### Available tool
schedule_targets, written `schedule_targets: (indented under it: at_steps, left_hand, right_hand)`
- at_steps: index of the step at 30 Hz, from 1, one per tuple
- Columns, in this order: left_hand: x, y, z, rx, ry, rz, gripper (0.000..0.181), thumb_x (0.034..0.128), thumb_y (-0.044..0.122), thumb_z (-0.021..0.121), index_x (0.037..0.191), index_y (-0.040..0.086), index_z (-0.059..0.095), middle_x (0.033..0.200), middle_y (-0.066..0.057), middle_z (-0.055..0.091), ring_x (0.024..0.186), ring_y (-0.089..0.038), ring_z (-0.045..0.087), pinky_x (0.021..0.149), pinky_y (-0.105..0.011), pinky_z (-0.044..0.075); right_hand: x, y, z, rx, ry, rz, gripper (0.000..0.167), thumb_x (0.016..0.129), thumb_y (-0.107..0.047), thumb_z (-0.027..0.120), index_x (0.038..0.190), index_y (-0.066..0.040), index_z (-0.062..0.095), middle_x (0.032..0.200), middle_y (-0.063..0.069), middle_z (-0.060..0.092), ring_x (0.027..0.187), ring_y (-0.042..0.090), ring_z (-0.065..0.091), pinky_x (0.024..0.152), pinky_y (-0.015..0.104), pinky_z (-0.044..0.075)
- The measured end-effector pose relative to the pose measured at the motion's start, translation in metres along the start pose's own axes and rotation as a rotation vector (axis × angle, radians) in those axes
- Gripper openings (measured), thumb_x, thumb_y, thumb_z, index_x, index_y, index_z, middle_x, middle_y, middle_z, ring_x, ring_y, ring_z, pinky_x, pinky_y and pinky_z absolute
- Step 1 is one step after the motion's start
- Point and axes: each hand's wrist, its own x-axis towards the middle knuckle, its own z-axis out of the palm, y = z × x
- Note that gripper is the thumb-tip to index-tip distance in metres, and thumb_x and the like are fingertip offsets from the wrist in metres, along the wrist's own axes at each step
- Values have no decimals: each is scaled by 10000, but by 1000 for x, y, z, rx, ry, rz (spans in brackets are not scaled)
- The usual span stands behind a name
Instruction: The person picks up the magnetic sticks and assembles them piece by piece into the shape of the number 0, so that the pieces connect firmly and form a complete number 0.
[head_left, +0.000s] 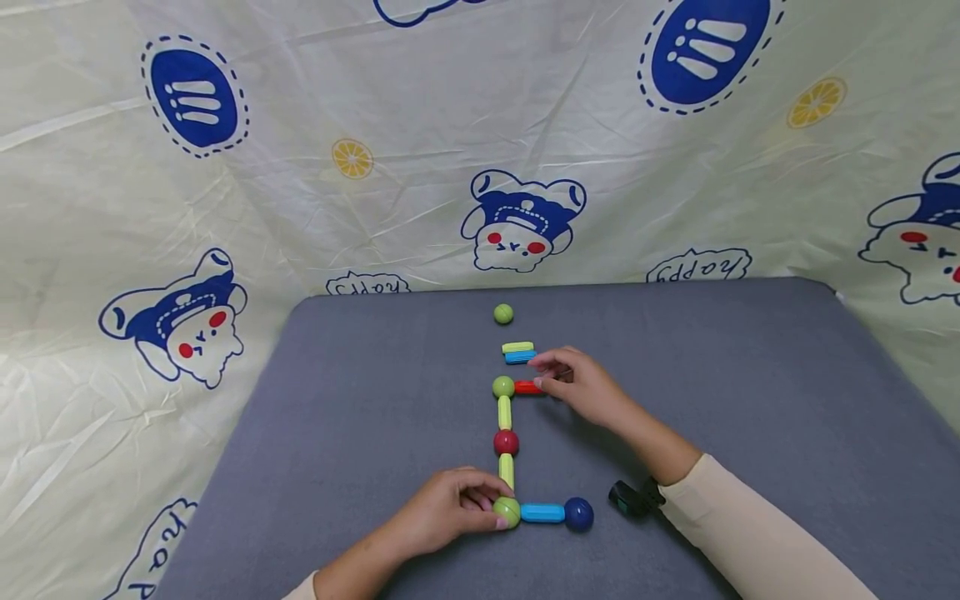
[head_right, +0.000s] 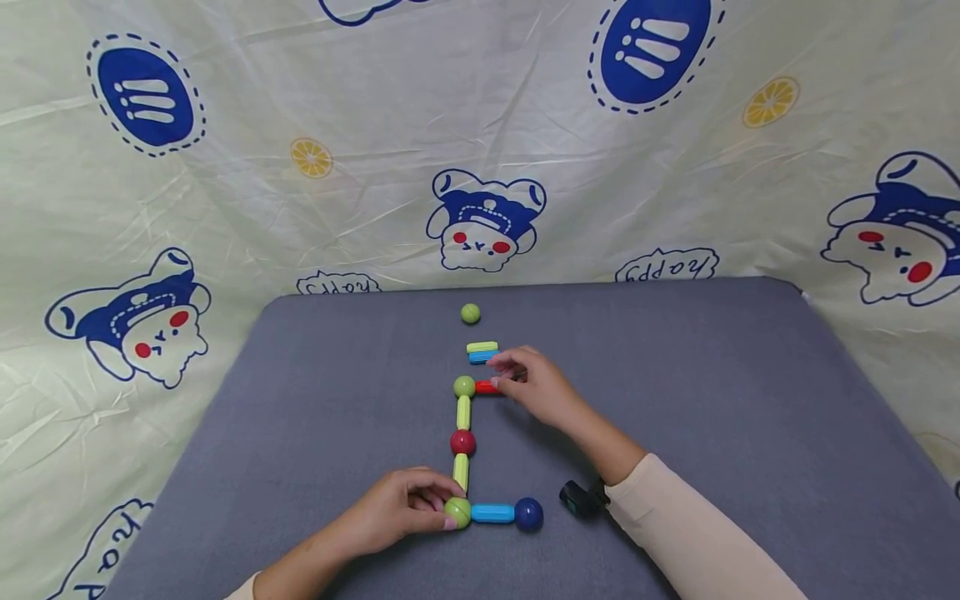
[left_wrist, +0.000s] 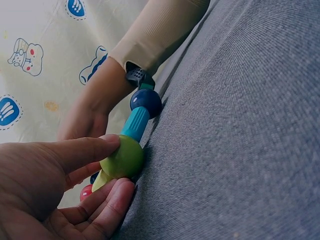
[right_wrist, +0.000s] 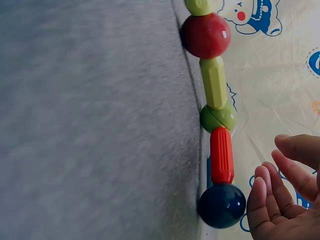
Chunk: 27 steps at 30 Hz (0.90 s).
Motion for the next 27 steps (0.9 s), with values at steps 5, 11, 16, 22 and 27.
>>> schedule_targets:
  at_steps: [5,11,16,22,27]
  left_hand:
    - [0,0,0,-3,-4,5,214,854,181,823,1059,207,770,975,22,664,815,-47,620,727,-169,529]
    - [0,1,-1,-10,-8,-2,219,857,173,820,1068,201,769,979,20,664,819,-54,618,727,-170,528]
    - [0,1,-1,-3,-11,-9,221,857,175,819,1071,205,768,980,27,667,822,-56,618,726,-169,527]
    - [0,0,-1,-6,-2,4,219,855,170,821,1066,197,769,984,24,666,812,-47,616,721,-166,525]
    - [0,0,-1,-6,2,17,223,853,162,820,1068,193,769,995,22,667,810,-37,617,722,-163,524]
  right_hand:
    - [11,-2,1,-13,25,-1,304,957,-181,707,1237,-66,681,1134,115,626,995,226,602,918,419,533]
    - [27,3,-1,-20,39,48,295,953,-184,709,1226,-75,687,1184,139,611,1055,277,605,943,459,535]
    - [39,11,-1,-58,21,96,298,955,-192,705,1231,-80,688,1238,149,602,1105,302,602,932,443,531]
    - [51,16,-2,-93,-18,96,293,956,-168,694,1234,-75,691,1233,159,603,1102,301,589,956,459,505]
    - [57,16,-2,-115,-54,116,281,964,-166,679,1229,-74,697,1241,169,597,1116,310,574,947,455,507]
